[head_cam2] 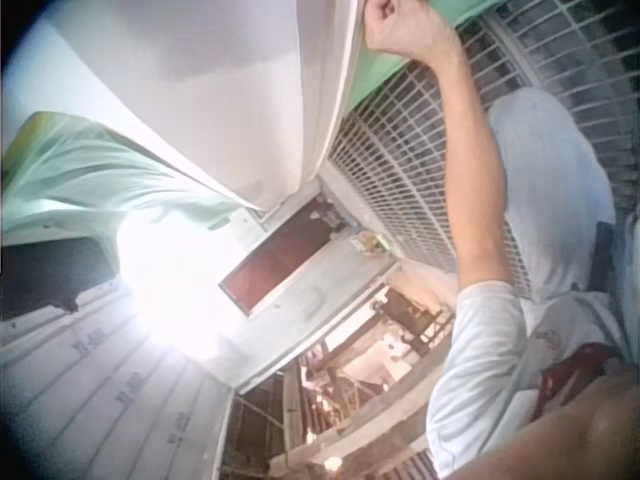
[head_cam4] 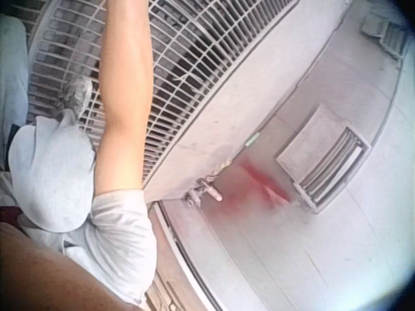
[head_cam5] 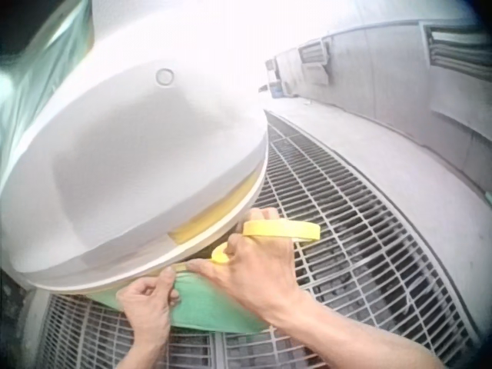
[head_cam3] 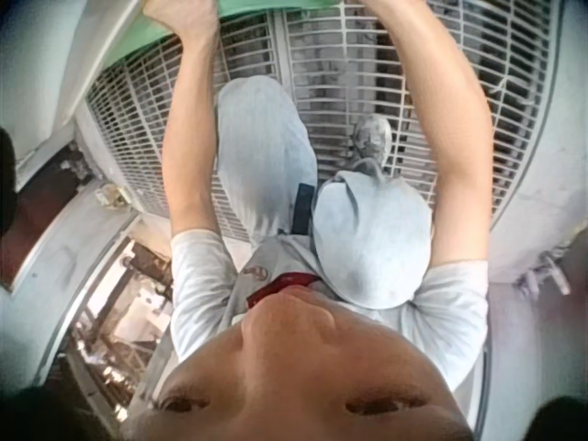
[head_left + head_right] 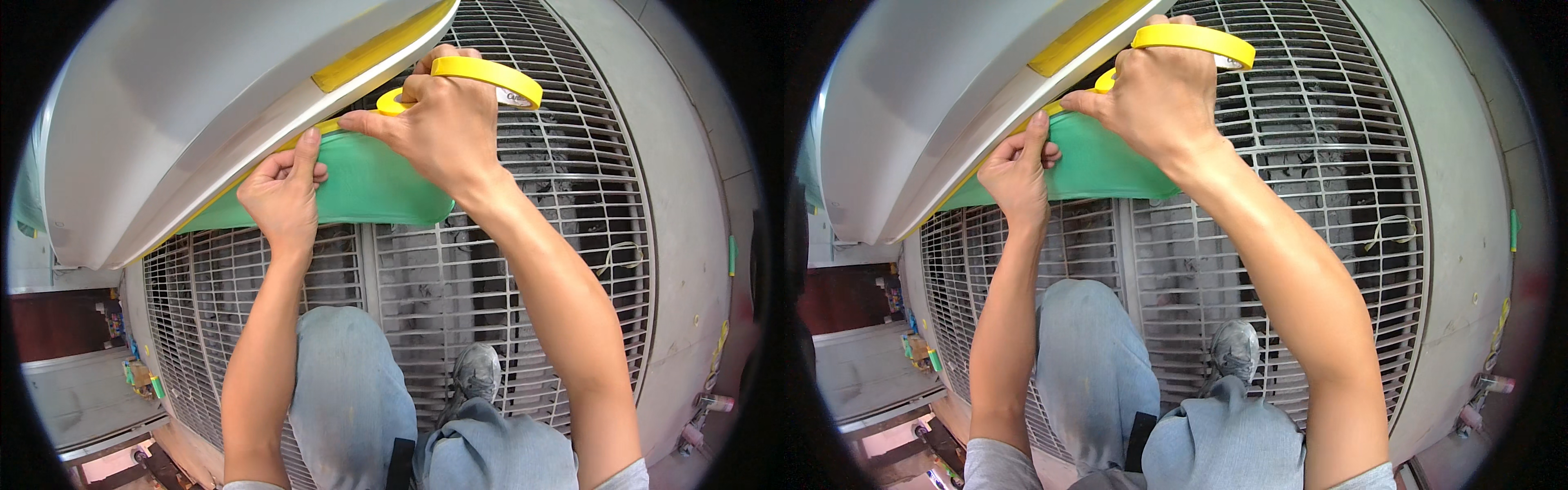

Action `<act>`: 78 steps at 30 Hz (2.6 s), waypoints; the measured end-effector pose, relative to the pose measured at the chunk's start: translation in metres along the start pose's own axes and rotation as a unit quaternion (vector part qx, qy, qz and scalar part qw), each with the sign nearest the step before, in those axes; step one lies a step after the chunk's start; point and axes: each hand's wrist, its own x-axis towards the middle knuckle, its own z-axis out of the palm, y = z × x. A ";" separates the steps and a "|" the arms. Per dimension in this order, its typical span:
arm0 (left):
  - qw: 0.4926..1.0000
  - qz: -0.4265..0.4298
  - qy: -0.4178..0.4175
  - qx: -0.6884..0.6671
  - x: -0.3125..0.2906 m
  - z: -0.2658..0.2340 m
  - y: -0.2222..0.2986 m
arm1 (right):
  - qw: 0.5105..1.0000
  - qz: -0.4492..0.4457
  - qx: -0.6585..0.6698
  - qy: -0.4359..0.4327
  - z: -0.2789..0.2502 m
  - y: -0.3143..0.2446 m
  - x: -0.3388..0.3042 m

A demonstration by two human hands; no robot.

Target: The person applies yellow masking tape along the edges of a white car bumper and then covers the taped area with a green protective sheet. They smooth the tape and sheet to ensure secure attachment.

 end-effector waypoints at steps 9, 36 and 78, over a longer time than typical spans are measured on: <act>1.000 0.018 -0.001 0.009 0.001 0.009 0.002 | 0.998 0.017 0.007 -0.054 0.000 0.017 0.009; 0.995 0.042 0.013 0.084 -0.002 0.050 0.014 | 0.964 0.153 0.108 -0.188 0.038 0.119 0.009; 0.407 0.379 -0.378 0.740 -0.015 0.012 0.087 | 0.956 0.182 0.139 0.182 0.095 0.100 -0.046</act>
